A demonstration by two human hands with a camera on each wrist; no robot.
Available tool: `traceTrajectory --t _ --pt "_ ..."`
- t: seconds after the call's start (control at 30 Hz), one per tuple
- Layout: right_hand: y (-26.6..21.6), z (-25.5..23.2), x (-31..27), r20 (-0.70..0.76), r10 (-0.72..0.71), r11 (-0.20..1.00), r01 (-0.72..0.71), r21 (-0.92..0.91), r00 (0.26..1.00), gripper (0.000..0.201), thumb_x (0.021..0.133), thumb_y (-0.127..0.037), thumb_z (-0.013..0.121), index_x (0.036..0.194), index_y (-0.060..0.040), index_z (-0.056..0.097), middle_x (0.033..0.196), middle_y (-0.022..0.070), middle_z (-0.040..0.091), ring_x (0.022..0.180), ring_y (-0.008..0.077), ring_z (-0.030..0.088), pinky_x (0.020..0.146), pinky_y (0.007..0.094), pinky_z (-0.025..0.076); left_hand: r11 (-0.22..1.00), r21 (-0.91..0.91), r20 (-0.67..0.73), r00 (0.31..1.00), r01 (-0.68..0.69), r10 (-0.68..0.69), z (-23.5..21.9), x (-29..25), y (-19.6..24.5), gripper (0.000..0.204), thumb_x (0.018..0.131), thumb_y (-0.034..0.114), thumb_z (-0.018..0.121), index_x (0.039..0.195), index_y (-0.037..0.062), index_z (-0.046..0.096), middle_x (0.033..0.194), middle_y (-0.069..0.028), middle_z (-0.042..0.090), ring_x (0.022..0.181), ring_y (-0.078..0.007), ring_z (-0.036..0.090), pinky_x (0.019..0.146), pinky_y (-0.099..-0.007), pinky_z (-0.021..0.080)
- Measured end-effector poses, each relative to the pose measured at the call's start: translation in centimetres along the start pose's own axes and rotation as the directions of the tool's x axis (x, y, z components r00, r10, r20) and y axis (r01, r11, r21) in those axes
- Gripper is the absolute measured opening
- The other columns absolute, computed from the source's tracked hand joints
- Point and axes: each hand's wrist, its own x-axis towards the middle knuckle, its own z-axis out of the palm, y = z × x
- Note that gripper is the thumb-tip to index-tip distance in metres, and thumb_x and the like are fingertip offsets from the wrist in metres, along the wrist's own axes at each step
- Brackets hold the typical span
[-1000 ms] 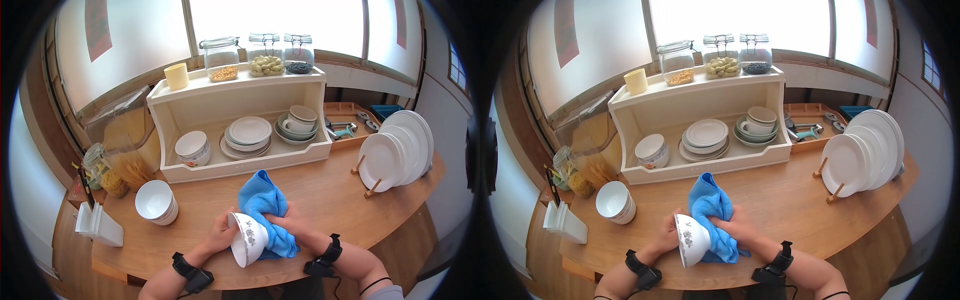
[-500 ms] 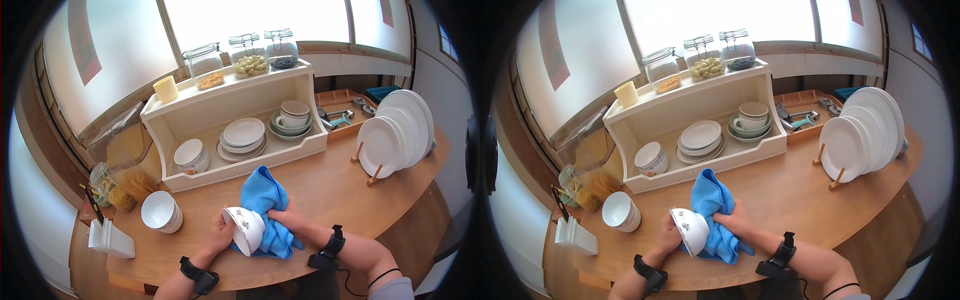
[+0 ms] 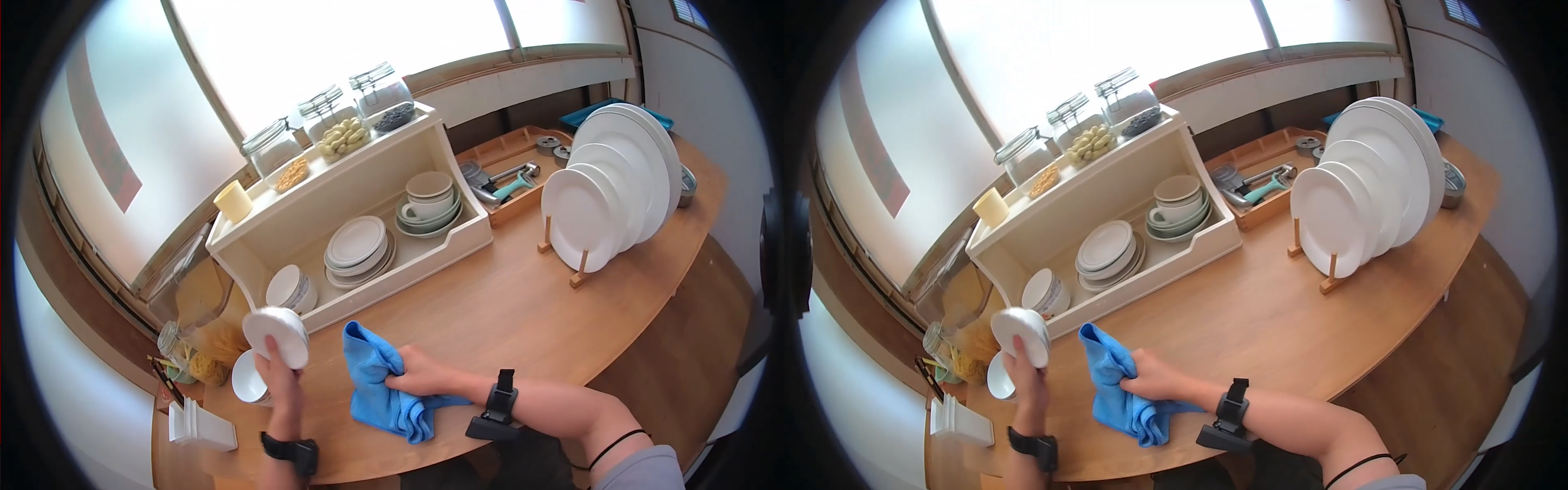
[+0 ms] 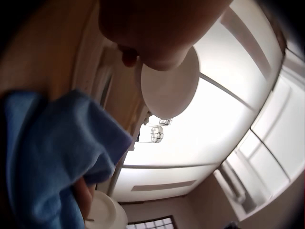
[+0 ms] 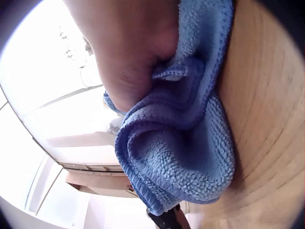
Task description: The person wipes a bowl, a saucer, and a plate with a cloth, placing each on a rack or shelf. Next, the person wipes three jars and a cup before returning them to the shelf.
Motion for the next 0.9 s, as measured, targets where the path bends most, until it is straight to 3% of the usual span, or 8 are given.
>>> traceTrajectory --t 0.1,0.27,0.57,0.7,0.77,0.8,0.87,0.9 --pt "0.1 0.3 0.1 -0.036 -0.057 0.998 0.059 0.031 0.998 0.020 0.071 -0.010 0.061 0.086 0.0034 0.061 0.077 0.0225 0.064 0.075 0.0363 0.063 0.069 0.0406 0.049 0.943 0.268 0.190 0.971 -0.195 0.147 0.4 4.8 3.7 0.031 0.096 0.033 0.048 0.111 0.0060 0.050 0.069 -0.0043 0.057 0.041 -0.0093 0.050 0.028 -0.0217 0.031" --pt "-0.2 0.2 0.0 -0.028 -0.035 0.999 0.034 -0.038 0.999 0.020 0.070 -0.010 0.061 0.086 0.0023 0.061 0.077 0.0214 0.064 0.073 0.0331 0.062 0.067 0.0398 0.048 0.803 0.555 0.321 0.946 -0.218 0.035 -0.5 15.8 3.9 0.026 0.094 0.024 0.047 0.102 -0.0007 0.053 0.060 -0.0064 0.055 0.039 -0.0126 0.051 0.027 -0.0256 0.032" --pt "0.5 0.5 0.2 -0.023 -0.082 0.996 0.081 -0.032 0.996 0.021 0.071 -0.011 0.061 0.087 0.0020 0.059 0.078 0.0206 0.063 0.072 0.0340 0.061 0.067 0.0397 0.048 0.747 0.653 0.114 0.959 0.125 -0.261 -0.5 21.9 -0.6 0.026 0.082 0.019 0.052 0.091 -0.0052 0.056 0.059 -0.0118 0.058 0.036 -0.0153 0.045 0.030 -0.0282 0.030" --pt "0.7 0.7 0.3 -0.060 -0.096 0.994 0.093 -0.049 0.994 0.021 0.070 -0.011 0.061 0.087 0.0023 0.059 0.081 0.0215 0.063 0.075 0.0350 0.062 0.069 0.0398 0.048 0.731 0.672 0.098 0.965 0.117 -0.244 -1.9 24.6 -3.7 0.028 0.081 0.020 0.054 0.089 -0.0071 0.057 0.060 -0.0148 0.059 0.036 -0.0184 0.049 0.032 -0.0312 0.035" --pt "0.6 0.7 0.3 -0.059 -0.080 0.995 0.077 -0.060 0.995 0.022 0.070 -0.010 0.062 0.087 0.0023 0.060 0.081 0.0217 0.063 0.075 0.0351 0.062 0.069 0.0397 0.049 0.437 0.889 0.171 0.984 -0.136 -0.041 -2.4 25.3 -4.6 0.033 0.081 0.026 0.058 0.087 -0.0063 0.060 0.066 -0.0201 0.063 0.050 -0.0279 0.061 0.045 -0.0386 0.047" --pt "0.9 0.7 0.4 -0.055 -0.084 0.996 0.082 -0.045 0.995 0.022 0.070 -0.010 0.062 0.088 0.0025 0.060 0.081 0.0213 0.064 0.075 0.0337 0.063 0.069 0.0393 0.049 0.438 0.889 0.166 0.985 -0.132 -0.041 -2.1 24.2 -4.1 0.033 0.081 0.026 0.058 0.087 -0.0063 0.060 0.066 -0.0201 0.063 0.050 -0.0279 0.061 0.045 -0.0386 0.047" --pt "0.8 0.9 0.3 -0.040 -0.088 0.996 0.087 -0.027 0.995 0.022 0.070 -0.010 0.062 0.089 0.0026 0.060 0.080 0.0209 0.064 0.075 0.0324 0.063 0.069 0.0390 0.049 -0.164 0.939 0.339 0.890 -0.301 0.304 -0.4 19.7 -1.6 0.039 0.081 0.035 0.060 0.083 -0.0039 0.064 0.075 -0.0220 0.065 0.072 -0.0359 0.066 0.064 -0.0438 0.051" --pt "0.5 0.7 0.2 -0.033 -0.059 0.998 0.059 -0.008 0.998 0.022 0.071 -0.009 0.062 0.090 0.0025 0.061 0.080 0.0202 0.064 0.074 0.0303 0.063 0.069 0.0383 0.049 -0.164 0.942 0.330 0.893 -0.292 0.305 0.2 18.3 -0.6 0.039 0.081 0.035 0.060 0.083 -0.0039 0.064 0.075 -0.0220 0.065 0.072 -0.0359 0.066 0.064 -0.0438 0.051"
